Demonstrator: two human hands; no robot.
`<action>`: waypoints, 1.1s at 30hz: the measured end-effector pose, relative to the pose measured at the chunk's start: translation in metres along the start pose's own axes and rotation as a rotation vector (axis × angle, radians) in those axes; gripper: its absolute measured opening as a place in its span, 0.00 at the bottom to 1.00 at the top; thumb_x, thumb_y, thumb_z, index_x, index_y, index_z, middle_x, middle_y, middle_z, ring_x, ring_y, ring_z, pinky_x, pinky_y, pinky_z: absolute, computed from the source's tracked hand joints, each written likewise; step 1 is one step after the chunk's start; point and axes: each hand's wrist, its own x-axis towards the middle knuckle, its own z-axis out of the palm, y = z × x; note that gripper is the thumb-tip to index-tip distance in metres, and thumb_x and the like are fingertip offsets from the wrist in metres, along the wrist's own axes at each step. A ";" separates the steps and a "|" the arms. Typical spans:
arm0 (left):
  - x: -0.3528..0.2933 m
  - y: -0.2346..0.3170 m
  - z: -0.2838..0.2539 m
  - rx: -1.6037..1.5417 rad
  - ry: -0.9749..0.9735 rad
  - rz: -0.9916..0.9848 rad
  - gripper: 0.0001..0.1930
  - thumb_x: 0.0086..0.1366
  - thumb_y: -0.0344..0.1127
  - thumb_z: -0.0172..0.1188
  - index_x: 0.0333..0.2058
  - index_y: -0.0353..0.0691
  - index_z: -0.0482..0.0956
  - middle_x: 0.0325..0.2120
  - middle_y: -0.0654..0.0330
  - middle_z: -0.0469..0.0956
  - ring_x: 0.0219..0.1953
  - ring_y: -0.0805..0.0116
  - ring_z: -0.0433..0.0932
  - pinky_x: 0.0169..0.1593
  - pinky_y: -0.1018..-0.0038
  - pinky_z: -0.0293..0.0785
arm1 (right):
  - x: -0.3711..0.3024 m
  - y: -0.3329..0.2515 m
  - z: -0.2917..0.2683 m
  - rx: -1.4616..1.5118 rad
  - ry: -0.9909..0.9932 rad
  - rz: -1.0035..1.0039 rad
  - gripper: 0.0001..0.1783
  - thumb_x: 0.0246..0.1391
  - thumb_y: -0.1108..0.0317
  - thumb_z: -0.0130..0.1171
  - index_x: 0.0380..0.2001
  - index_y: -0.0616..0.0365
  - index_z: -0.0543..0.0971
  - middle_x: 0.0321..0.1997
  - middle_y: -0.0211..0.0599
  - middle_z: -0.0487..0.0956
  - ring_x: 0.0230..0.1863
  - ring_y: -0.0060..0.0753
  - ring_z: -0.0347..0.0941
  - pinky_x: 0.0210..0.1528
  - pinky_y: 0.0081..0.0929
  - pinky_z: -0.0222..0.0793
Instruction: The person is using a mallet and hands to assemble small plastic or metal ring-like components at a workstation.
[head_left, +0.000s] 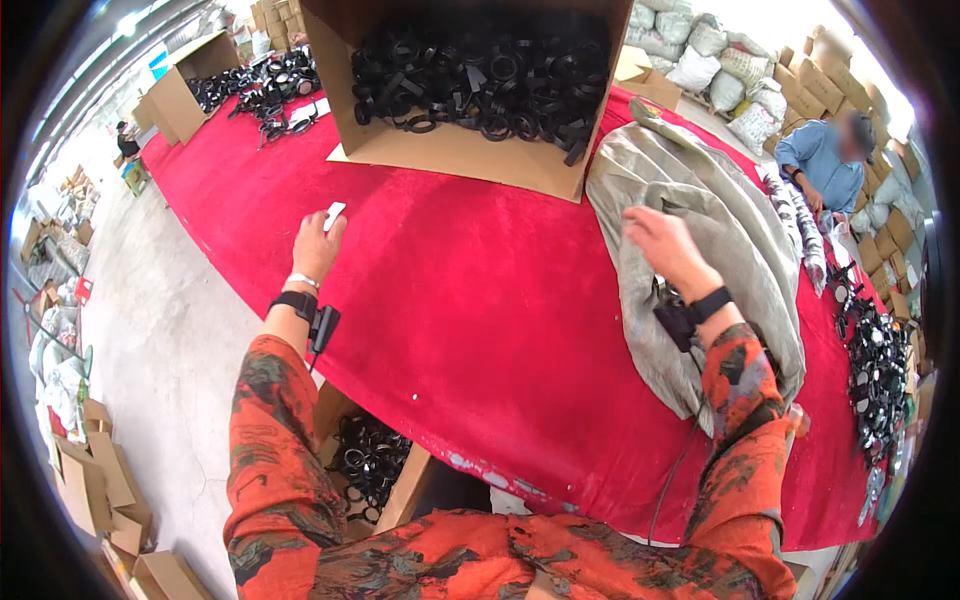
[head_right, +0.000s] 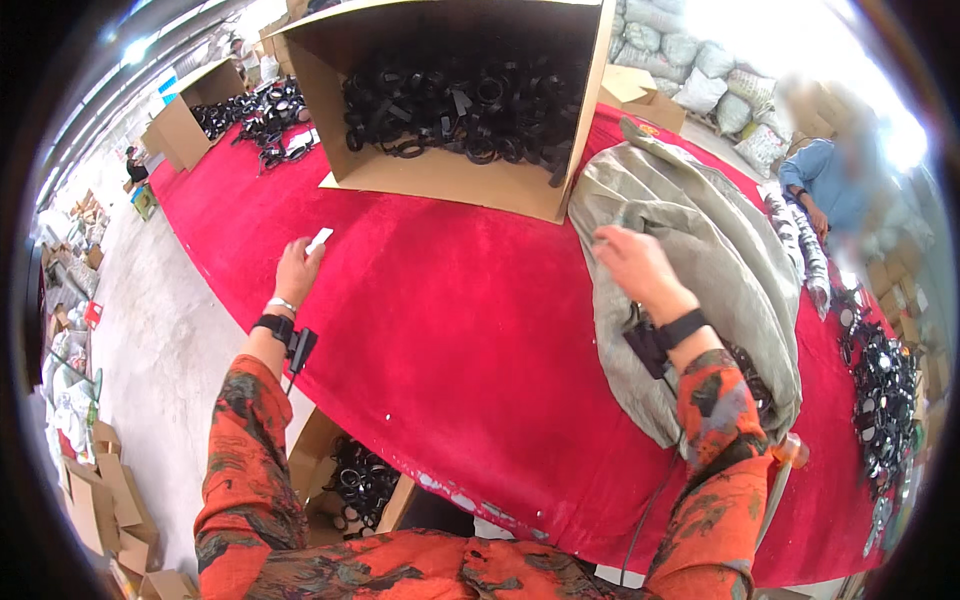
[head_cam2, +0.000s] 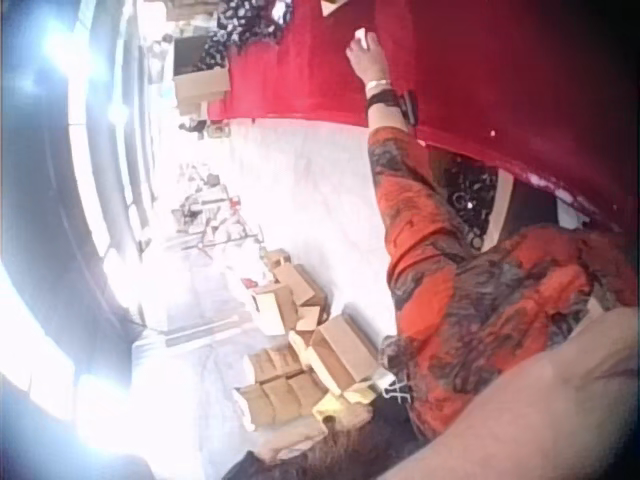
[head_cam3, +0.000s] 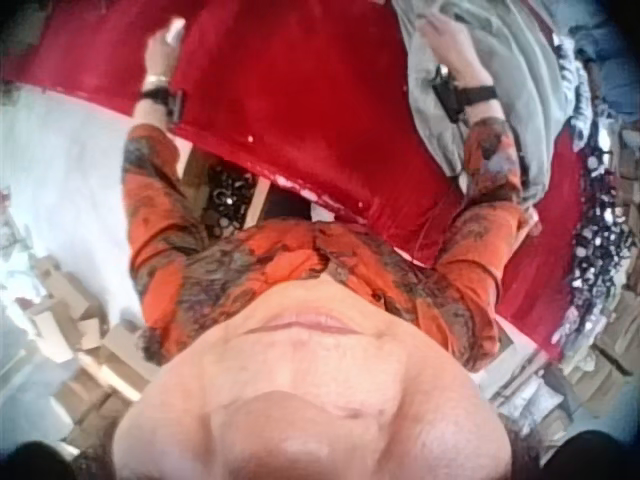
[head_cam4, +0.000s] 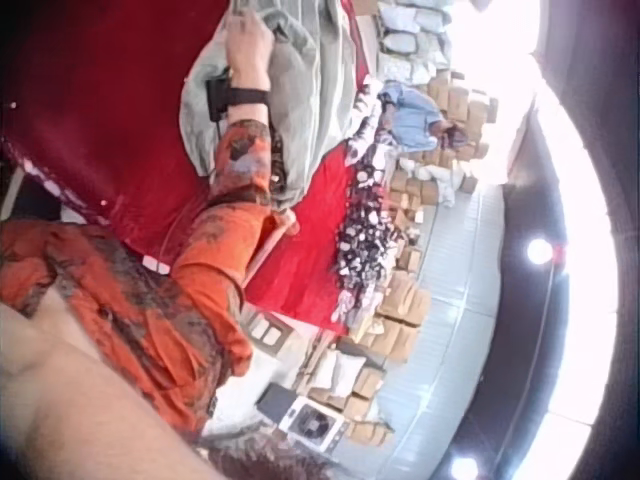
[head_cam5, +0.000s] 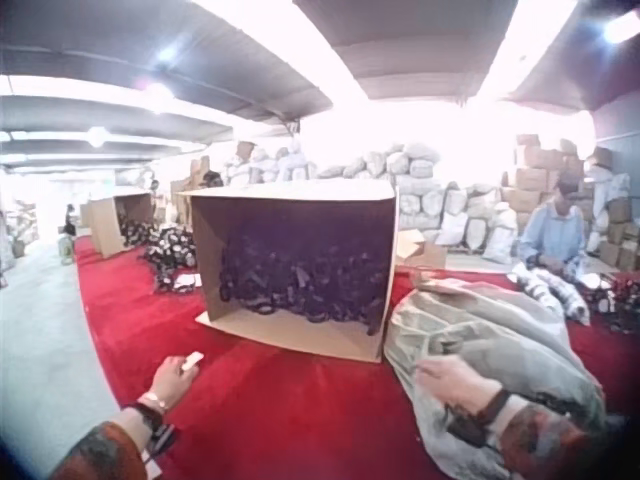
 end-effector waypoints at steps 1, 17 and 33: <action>-0.007 -0.022 0.014 0.087 -0.039 -0.020 0.27 0.65 0.54 0.55 0.50 0.33 0.73 0.47 0.39 0.72 0.49 0.41 0.73 0.49 0.56 0.73 | 0.017 0.004 0.024 0.052 -0.060 -0.013 0.17 0.55 0.61 0.56 0.43 0.62 0.78 0.43 0.54 0.79 0.47 0.55 0.75 0.49 0.42 0.70; -0.023 -0.006 0.019 0.195 -0.525 -0.002 0.36 0.61 0.54 0.55 0.63 0.39 0.62 0.66 0.46 0.55 0.69 0.49 0.50 0.68 0.48 0.43 | 0.301 0.002 0.117 -0.404 -0.372 0.074 0.32 0.54 0.57 0.57 0.61 0.57 0.66 0.59 0.58 0.69 0.59 0.60 0.66 0.61 0.44 0.63; -0.013 -0.015 0.013 0.100 -0.663 -0.095 0.38 0.56 0.55 0.58 0.62 0.40 0.64 0.66 0.45 0.54 0.68 0.47 0.51 0.68 0.48 0.41 | 0.579 -0.021 0.210 -0.451 -0.265 0.006 0.48 0.47 0.54 0.66 0.69 0.44 0.54 0.64 0.55 0.67 0.65 0.56 0.62 0.64 0.43 0.62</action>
